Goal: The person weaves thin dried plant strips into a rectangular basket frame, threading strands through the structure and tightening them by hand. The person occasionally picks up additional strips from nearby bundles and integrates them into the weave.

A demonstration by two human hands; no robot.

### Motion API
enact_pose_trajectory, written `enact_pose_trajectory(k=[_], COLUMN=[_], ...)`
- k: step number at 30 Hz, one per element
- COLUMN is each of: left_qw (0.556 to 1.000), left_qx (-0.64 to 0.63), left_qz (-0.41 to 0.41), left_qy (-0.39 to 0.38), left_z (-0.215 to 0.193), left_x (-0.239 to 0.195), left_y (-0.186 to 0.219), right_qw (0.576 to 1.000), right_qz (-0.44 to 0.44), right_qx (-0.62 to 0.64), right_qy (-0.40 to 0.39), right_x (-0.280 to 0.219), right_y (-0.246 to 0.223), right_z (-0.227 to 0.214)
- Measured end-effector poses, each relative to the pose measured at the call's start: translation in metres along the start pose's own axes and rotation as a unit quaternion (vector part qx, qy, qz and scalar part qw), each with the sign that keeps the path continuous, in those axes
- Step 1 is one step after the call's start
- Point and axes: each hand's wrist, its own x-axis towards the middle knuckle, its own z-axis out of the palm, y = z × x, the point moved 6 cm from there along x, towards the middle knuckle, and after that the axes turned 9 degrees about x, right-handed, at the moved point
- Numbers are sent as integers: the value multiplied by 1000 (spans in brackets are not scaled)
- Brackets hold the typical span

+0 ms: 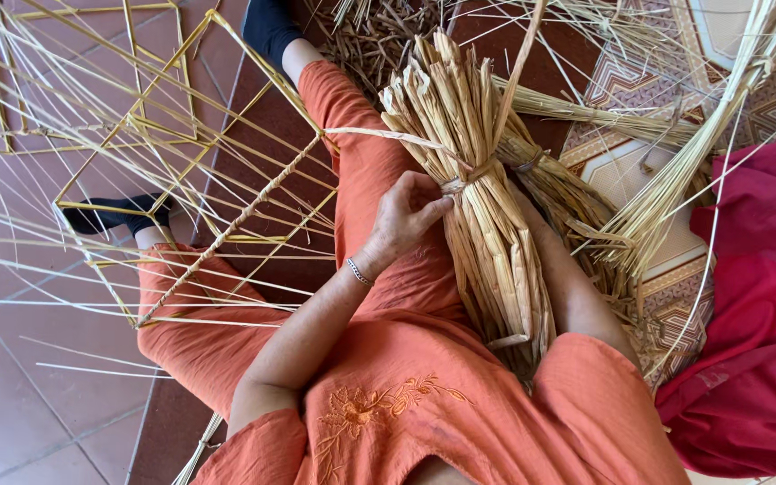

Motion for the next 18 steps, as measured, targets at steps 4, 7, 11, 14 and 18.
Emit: enact_pose_trajectory(k=[4, 7, 11, 14, 18], left_qw=[999, 999, 999, 982, 952], left_qx=[-27, -41, 26, 149, 251], left_qz=[-28, 14, -39, 80, 156], left_qy=[6, 20, 20, 82, 81], left_z=[2, 10, 18, 16, 32], left_x=[2, 8, 13, 24, 31], left_y=[-20, -17, -25, -13, -16], right_qw=[994, 984, 886, 828, 811], right_qz=[-35, -38, -244, -304, -293], right_qx=[-24, -36, -380, -468, -506], right_qy=[100, 172, 103, 54, -10], right_x=[4, -4, -3, 8, 19], right_y=[-31, -69, -132, -143, -137], right_z=[-10, -7, 29, 48, 57])
